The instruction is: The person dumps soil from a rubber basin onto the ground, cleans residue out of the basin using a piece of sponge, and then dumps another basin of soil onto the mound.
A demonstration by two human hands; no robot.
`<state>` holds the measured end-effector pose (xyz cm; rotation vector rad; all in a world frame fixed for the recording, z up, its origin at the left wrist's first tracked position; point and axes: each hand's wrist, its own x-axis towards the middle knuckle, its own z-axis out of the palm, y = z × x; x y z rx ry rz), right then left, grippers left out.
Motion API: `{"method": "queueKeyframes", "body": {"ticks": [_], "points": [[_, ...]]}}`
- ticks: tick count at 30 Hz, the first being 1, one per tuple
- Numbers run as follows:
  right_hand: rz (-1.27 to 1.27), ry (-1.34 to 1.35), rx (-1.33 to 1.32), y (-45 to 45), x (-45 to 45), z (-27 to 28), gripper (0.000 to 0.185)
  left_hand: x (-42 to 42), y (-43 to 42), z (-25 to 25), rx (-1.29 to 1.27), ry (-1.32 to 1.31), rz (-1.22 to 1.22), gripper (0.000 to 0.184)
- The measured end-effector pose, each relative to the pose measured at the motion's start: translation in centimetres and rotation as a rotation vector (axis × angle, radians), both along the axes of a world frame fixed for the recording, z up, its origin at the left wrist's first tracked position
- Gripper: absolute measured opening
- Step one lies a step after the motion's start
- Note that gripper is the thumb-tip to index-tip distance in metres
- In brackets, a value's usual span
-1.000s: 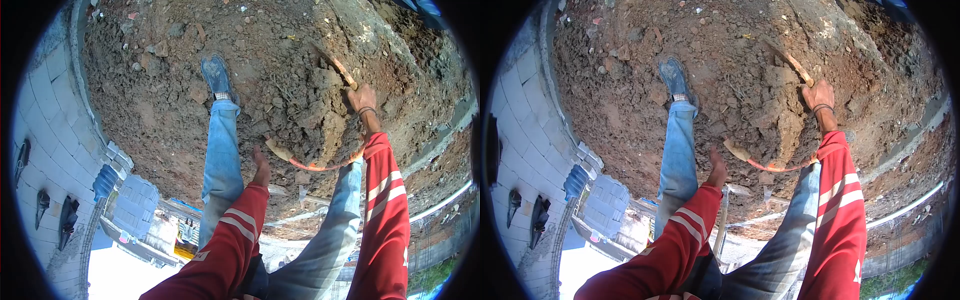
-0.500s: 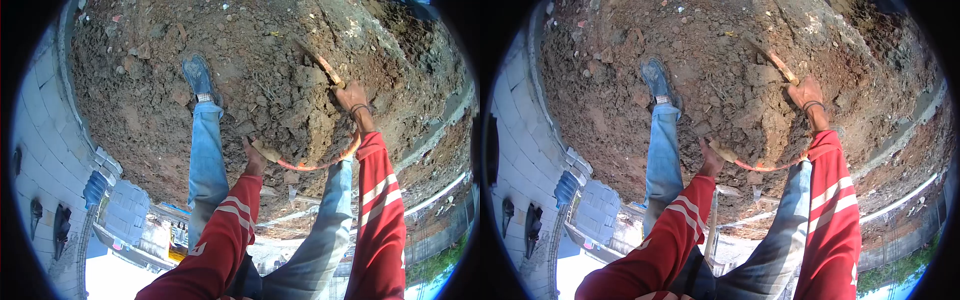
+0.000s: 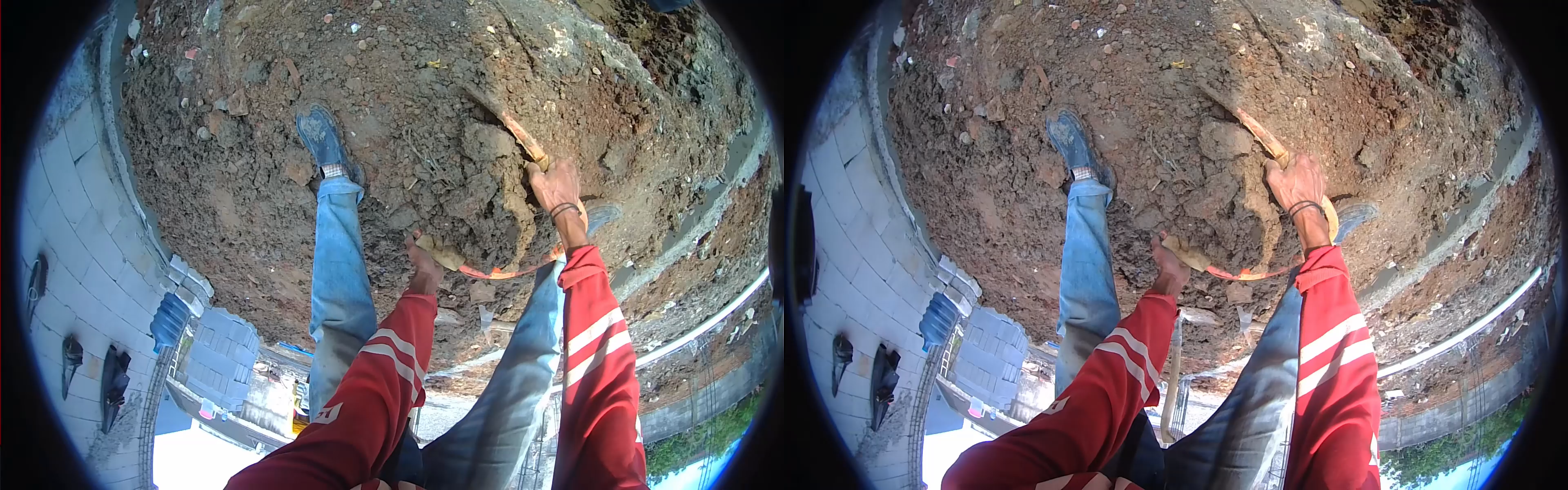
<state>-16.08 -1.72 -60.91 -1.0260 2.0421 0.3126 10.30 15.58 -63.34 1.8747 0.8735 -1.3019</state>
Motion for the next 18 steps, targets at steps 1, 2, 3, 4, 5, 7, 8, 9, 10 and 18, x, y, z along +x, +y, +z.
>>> {"method": "queueKeyframes", "body": {"ticks": [1, 2, 3, 4, 5, 7, 8, 9, 10, 18], "points": [[0.0, -0.043, -0.03, 0.0, -0.3, 0.2, 0.052, -0.2, -0.3, 0.4, -0.006, -0.001, -0.004, 0.042], [-0.022, -0.046, -0.053, 0.7, -0.4, -0.3, 0.05, -0.5, -0.5, 1.0, -0.007, -0.015, -0.031, 0.04], [-0.026, -0.044, -0.062, 1.3, -0.7, -0.6, 0.05, -0.8, -0.8, 1.5, -0.007, -0.029, -0.058, 0.038], [-0.066, -0.06, -0.077, 2.2, -1.0, -0.6, 0.049, -1.0, -1.3, 1.8, -0.017, -0.028, -0.063, 0.038], [-0.107, -0.077, -0.094, 2.4, -1.2, 0.1, 0.049, -1.3, -1.8, 2.0, 0.004, -0.078, -0.061, 0.037], [-0.162, -0.085, -0.117, 2.7, -1.4, 1.5, 0.046, -1.4, -2.4, 2.7, 0.016, -0.12, -0.069, 0.037], [-0.194, -0.116, -0.101, 3.2, -1.6, 1.8, 0.045, -0.8, -2.6, 3.5, -0.02, -0.104, -0.13, 0.037], [-0.231, -0.143, -0.084, 3.8, -2.1, 2.5, 0.043, -0.2, -2.7, 4.4, -0.056, -0.083, -0.195, 0.036], [-0.254, -0.125, -0.133, 3.6, -1.8, 4.2, 0.041, 0.1, -3.4, 5.4, -0.041, -0.118, -0.255, 0.035], [-0.651, -0.173, -0.204, 7.4, -0.9, 15.3, 0.044, 5.3, -10.0, 18.7, -0.119, -0.365, -0.891, 0.045]]}}
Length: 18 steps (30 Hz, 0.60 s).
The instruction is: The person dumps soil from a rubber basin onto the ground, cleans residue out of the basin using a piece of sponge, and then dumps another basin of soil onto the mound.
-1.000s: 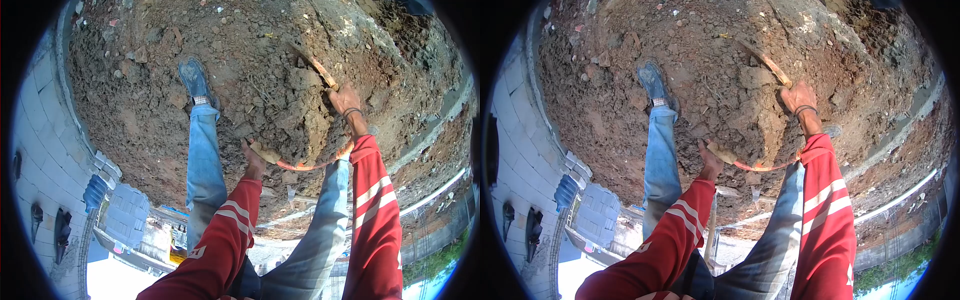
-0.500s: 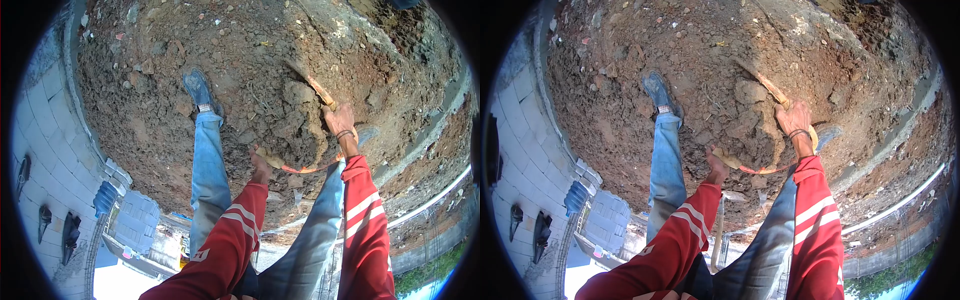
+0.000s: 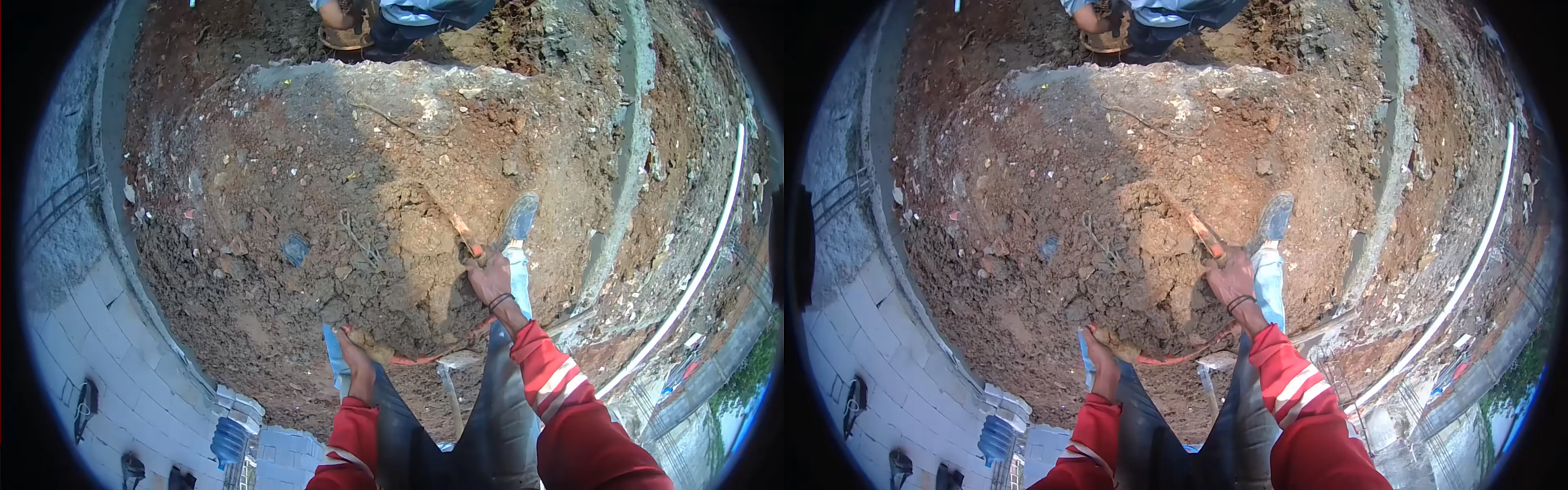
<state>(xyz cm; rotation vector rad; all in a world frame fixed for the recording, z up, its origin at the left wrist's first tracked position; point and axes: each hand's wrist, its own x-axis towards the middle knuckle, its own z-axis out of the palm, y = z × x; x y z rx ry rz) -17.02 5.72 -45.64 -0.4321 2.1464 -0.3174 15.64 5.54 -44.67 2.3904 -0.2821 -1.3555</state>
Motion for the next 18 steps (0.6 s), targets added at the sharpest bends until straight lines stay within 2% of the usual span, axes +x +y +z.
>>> {"method": "queueKeyframes", "body": {"ticks": [2, 5, 7, 9, 10, 12, 14, 16, 18], "points": [[-0.156, -0.159, 0.031, -0.8, -0.6, 5.6, 0.042, 3.8, -1.2, 2.9, 0.033, 0.074, -0.125, 0.043], [-0.158, 0.198, -0.073, 3.1, 0.6, 9.1, 0.034, -2.4, -8.3, 14.6, 0.021, 0.052, -0.239, 0.046], [-0.401, 0.068, -0.338, 1.6, -1.9, 17.4, 0.029, -6.8, -11.2, 20.7, -0.075, 0.047, -0.336, 0.048], [-0.451, 0.093, -0.321, 1.7, -4.5, 24.8, 0.027, -10.3, -13.1, 28.1, -0.097, 0.204, -0.411, 0.038], [-0.447, 0.092, -0.281, 2.2, -6.2, 27.9, 0.026, -12.2, -13.4, 31.5, -0.058, 0.215, -0.429, 0.04], [-0.539, 0.147, -0.307, 4.2, -9.0, 33.0, 0.025, -13.7, -12.6, 35.0, -0.173, 0.189, -0.571, 0.04], [-0.632, 0.243, -0.337, 7.0, -13.2, 36.1, 0.025, -18.9, -11.5, 37.7, -0.304, 0.171, -0.701, 0.041], [-0.711, 0.317, -0.381, 9.5, -16.9, 39.0, 0.026, -24.3, -9.9, 43.1, -0.215, 0.309, -0.752, 0.043], [-0.729, 0.365, -0.367, 13.1, -21.8, 42.7, 0.028, -27.3, -8.4, 42.7, -0.259, 0.317, -0.893, 0.044]]}}
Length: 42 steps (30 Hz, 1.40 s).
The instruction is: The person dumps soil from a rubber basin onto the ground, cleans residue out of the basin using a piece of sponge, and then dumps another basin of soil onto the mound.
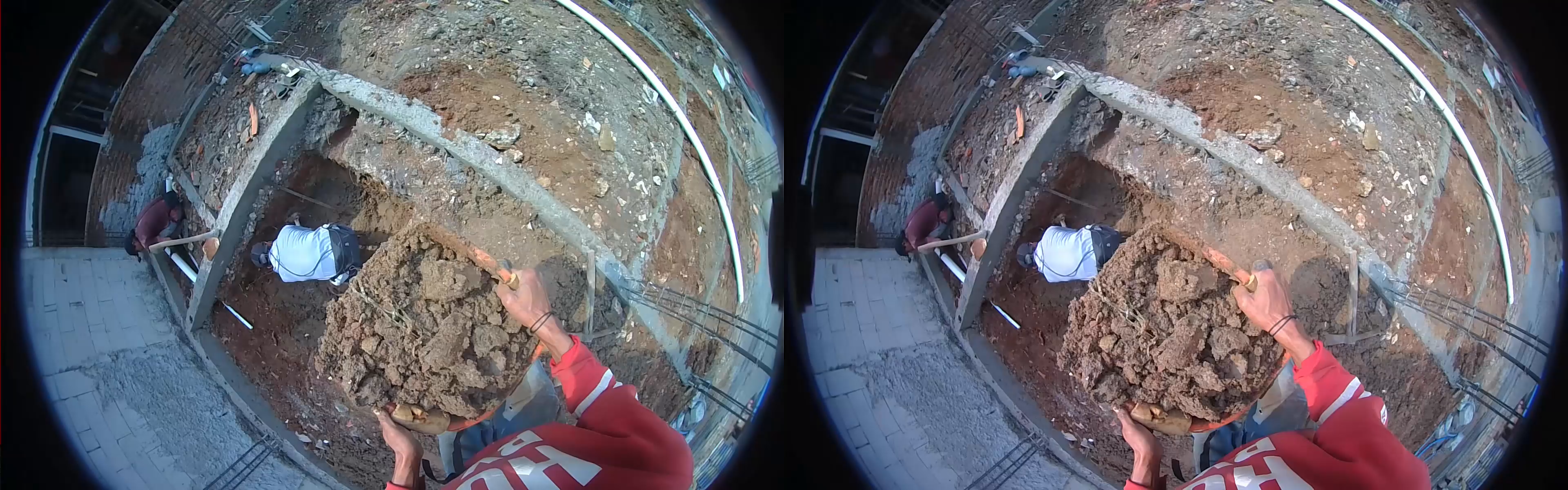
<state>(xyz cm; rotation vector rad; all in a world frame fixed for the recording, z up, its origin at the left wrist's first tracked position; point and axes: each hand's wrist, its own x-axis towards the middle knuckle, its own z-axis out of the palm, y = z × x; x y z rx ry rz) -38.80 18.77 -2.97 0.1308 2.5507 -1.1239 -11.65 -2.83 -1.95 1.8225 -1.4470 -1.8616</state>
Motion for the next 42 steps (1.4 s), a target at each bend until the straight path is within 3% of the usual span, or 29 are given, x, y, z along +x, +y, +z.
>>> {"method": "queueKeyframes", "body": {"ticks": [3, 5, 6, 10, 11, 12, 13, 17, 19, 20, 21, 23, 25, 27, 28, 29, 31, 34, 39, 42], "points": [[-0.105, 0.029, 0.026, 7.9, -4.5, 3.6, 0.029, -7.9, 5.7, 3.1, 0.004, 0.062, -0.045, 0.044], [-0.172, -0.035, 0.081, 13.3, -6.8, 6.5, 0.031, -11.6, 8.6, 3.8, 0.29, 0.193, -0.133, 0.037], [-0.227, 0.018, 0.138, 16.1, -7.1, 7.0, 0.03, -13.2, 10.5, 3.7, 0.285, 0.2, -0.168, 0.036], [-0.431, 0.119, 0.301, 26.3, -8.7, 10.9, 0.027, -18.3, 16.1, 2.9, 0.401, 0.173, -0.803, 0.023], [-0.458, 0.154, 0.363, 28.2, -8.8, 12.4, 0.028, -20.3, 18.1, 4.1, 0.424, 0.161, -0.864, 0.022], [-0.545, 0.062, 0.384, 30.9, -8.6, 11.9, 0.03, -22.4, 20.1, 5.4, 0.446, 0.15, -0.927, 0.022], [-0.553, 0.061, 0.391, 33.0, -8.3, 12.2, 0.03, -24.3, 21.3, 6.6, 0.647, 0.152, -0.992, 0.022], [-0.756, 0.007, 0.648, 37.1, -5.9, 14.0, 0.036, -31.2, 25.7, 9.2, 0.793, -0.086, -1.104, 0.031], [-0.875, -0.033, 0.714, 40.5, -2.6, 9.1, 0.04, -34.4, 27.0, 8.3, 0.958, -0.191, -1.279, 0.037], [-0.85, -0.052, 0.74, 40.5, -1.7, 8.5, 0.042, -33.0, 27.5, 1.6, 0.817, -0.202, -1.425, 0.043], [-0.829, -0.066, 0.767, 40.6, -1.3, 8.4, 0.044, -34.6, 28.3, 2.0, 0.825, -0.2, -1.433, 0.043], [-1.039, -0.276, 0.677, 40.6, -2.1, 9.7, 0.045, -38.9, 30.8, 3.3, 0.77, -0.328, -1.596, 0.042], [-1.088, -0.216, 0.788, 42.7, -0.9, 7.2, 0.043, -42.7, 33.4, 3.8, 0.797, -0.332, -1.638, 0.044], [-1.177, -0.182, 0.764, 42.3, -2.4, 9.1, 0.043, -47.4, 35.9, 4.8, 0.827, -0.357, -1.688, 0.048], [-1.214, -0.174, 0.754, 42.5, -3.7, 10.6, 0.043, -50.6, 37.2, 7.4, 0.565, -0.312, -1.905, 0.053], [-1.251, -0.166, 0.743, 42.6, -5.1, 12.0, 0.042, -52.2, 38.7, 8.3, 0.581, -0.329, -1.922, 0.053], [-1.423, -0.326, 0.56, 45.2, -6.2, 14.4, 0.041, -55.8, 42.6, 11.0, 0.358, -0.576, -2.121, 0.056], [-1.601, -0.183, 0.598, 47.1, -6.2, 15.7, 0.039, -61.1, 45.9, 16.6, 0.426, -0.608, -2.233, 0.058], [-1.813, -0.109, 0.591, 46.2, -9.9, 17.7, 0.037, -67.0, 49.5, 16.5, 0.41, -0.522, -2.357, 0.058], [-1.842, -0.092, 0.66, 47.7, -12.2, 15.4, 0.036, -72.8, 53.6, 16.1, 0.474, -0.543, -2.425, 0.056]]}}
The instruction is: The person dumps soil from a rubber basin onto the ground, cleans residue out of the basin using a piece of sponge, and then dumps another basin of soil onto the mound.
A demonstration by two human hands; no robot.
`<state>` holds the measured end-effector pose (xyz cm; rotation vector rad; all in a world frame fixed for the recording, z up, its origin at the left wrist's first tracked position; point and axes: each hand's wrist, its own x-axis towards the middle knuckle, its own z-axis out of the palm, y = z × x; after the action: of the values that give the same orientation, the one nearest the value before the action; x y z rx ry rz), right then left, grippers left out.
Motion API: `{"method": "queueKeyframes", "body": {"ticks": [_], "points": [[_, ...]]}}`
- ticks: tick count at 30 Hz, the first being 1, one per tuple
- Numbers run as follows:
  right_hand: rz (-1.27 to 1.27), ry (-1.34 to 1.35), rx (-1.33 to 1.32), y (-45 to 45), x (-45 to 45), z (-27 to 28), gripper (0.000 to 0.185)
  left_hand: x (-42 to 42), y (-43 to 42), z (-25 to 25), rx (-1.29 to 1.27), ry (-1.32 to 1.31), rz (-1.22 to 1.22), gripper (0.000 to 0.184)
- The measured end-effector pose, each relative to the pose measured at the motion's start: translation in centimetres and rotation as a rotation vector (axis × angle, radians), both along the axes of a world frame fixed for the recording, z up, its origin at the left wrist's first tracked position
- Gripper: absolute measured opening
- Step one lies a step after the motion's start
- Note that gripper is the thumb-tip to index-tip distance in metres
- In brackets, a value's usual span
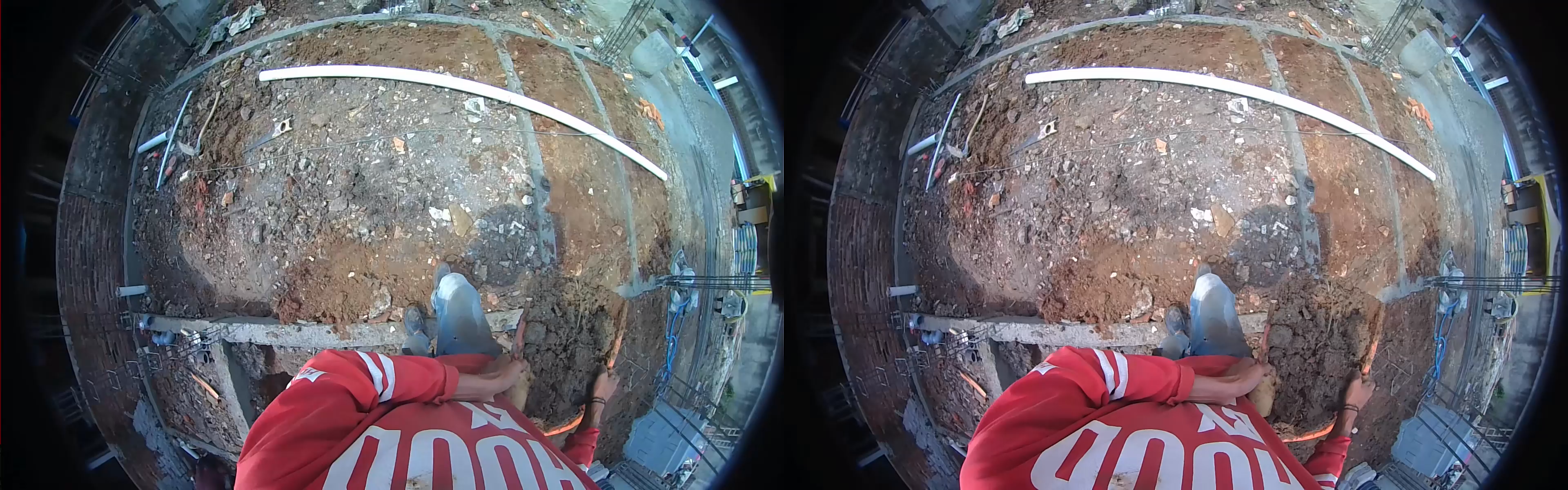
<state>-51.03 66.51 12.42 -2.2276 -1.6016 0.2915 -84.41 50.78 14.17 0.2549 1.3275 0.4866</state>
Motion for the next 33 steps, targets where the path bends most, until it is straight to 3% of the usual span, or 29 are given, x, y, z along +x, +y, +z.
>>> {"method": "queueKeyframes", "body": {"ticks": [4, 6, 9, 12, 15, 16, 18, 22, 24, 30, 33], "points": [[-0.087, -0.038, -0.06, 2.1, -6.1, -0.9, 0.041, -5.5, 6.9, -2.7, -0.106, -0.045, 0.025, 0.055], [-0.008, -0.06, -0.076, 5.3, -7.7, -2.7, 0.039, -8.2, 12.0, -5.2, -0.02, -0.021, 0.039, 0.059], [-0.222, 0.113, 0.01, 10.0, -8.3, -7.1, 0.038, -15.2, 19.8, -1.9, 0.047, 0.086, -0.099, 0.061], [-0.216, 0.21, -0.14, 15.2, -16.0, -2.6, 0.037, -21.5, 25.8, 0.4, 0.113, -0.018, -0.172, 0.064], [-0.213, 0.082, -0.127, 20.7, -22.5, -0.9, 0.035, -24.4, 30.6, -2.1, 0.025, 0.043, -0.223, 0.064], [-0.203, 0.086, -0.116, 23.0, -24.8, -0.9, 0.035, -26.0, 31.7, -1.8, 0.008, 0.068, -0.114, 0.063], [-0.223, 0.107, -0.085, 26.4, -28.8, -1.0, 0.038, -28.1, 34.9, -5.0, -0.002, 0.027, -0.126, 0.062], [-0.167, 0.075, -0.066, 35.3, -34.6, -3.8, 0.045, -34.1, 41.3, -8.3, -0.02, -0.03, -0.027, 0.055], [-0.12, 0.037, -0.203, 39.7, -37.7, -4.6, 0.05, -38.7, 45.3, -9.5, -0.031, -0.006, 0.031, 0.051], [-0.282, 0.273, -0.059, 49.6, -56.3, -3.3, 0.034, -55.6, 59.5, -6.3, 0.078, 0.072, -0.124, 0.064], [-0.32, 0.368, 0.017, 52.7, -59.3, -3.3, 0.027, -61.5, 63.9, -4.1, 0.059, 0.036, -0.194, 0.063]]}}
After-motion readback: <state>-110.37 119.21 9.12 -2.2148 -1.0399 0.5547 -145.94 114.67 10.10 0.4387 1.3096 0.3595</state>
